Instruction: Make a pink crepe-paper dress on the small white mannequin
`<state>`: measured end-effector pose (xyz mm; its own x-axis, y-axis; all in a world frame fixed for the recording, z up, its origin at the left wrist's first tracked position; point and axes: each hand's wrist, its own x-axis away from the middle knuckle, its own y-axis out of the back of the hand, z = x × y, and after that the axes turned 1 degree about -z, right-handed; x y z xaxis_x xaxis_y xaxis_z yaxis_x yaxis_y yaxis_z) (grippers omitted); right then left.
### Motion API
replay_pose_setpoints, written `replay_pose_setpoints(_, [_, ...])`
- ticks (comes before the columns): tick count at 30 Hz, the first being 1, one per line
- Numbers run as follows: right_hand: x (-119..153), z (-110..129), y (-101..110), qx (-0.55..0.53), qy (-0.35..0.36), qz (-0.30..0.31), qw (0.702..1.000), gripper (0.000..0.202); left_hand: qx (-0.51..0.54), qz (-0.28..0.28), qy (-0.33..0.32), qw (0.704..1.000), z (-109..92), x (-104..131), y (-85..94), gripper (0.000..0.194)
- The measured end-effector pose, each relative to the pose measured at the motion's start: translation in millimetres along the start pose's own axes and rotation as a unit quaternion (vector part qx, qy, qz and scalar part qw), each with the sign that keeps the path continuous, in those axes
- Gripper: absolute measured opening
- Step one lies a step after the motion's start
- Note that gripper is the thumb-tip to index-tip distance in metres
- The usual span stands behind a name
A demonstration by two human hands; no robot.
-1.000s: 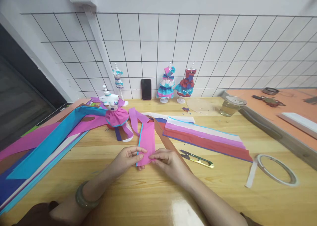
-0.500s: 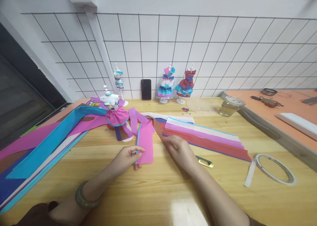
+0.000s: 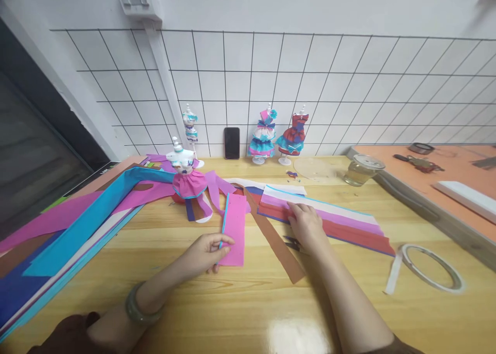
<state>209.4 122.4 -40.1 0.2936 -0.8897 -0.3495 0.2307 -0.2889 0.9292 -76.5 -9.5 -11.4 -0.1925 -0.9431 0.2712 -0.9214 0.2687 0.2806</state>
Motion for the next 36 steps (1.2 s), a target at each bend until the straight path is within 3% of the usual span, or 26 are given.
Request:
replay_pose_setpoints(5, [-2, -1, -1, 0.002, 0.0, -0.001, 1.0, 0.033, -0.093, -0.036, -0.063, 0.993, 5, -1, 4.3, 0.036])
replay_pose_setpoints(13, [0, 3, 12, -0.05, 0.006, -0.047, 0.998, 0.023, -0.222, -0.094, -0.215, 0.946, -9, 8, 6.5, 0.029])
replay_pose_setpoints(17, [0, 1, 27, -0.075, -0.04, -0.126, 0.988, 0.026, -0.237, -0.086, -0.275, 0.928, -10, 10, 4.5, 0.026])
replay_pose_setpoints(20, [1, 2, 38, -0.092, -0.106, -0.235, 0.962, 0.028, -0.234, -0.062, -0.303, 0.922, -11, 12, 2.5, 0.025])
replay_pose_setpoints(23, [2, 8, 43, -0.105, -0.09, -0.305, 0.942, 0.025, -0.222, -0.043, -0.308, 0.924, -14, 15, 1.7, 0.025])
replay_pose_setpoints(25, [3, 16, 41, -0.107, -0.018, -0.271, 0.956, 0.021, -0.215, -0.04, -0.304, 0.927, -15, 15, 1.9, 0.025])
replay_pose_setpoints(29, [6, 36, 33, -0.099, 0.101, -0.146, 0.979, 0.016, -0.206, -0.043, -0.298, 0.931, -16, 16, 2.2, 0.025])
replay_pose_setpoints(32, [7, 49, 29, -0.094, 0.128, -0.11, 0.981, 0.015, -0.206, -0.036, -0.303, 0.93, -17, 17, 1.3, 0.025])
replay_pose_setpoints(36, [9, 56, 28, -0.105, 0.143, -0.109, 0.978, 0.013, -0.202, -0.007, -0.286, 0.937, -17, 18, 0.7, 0.027])
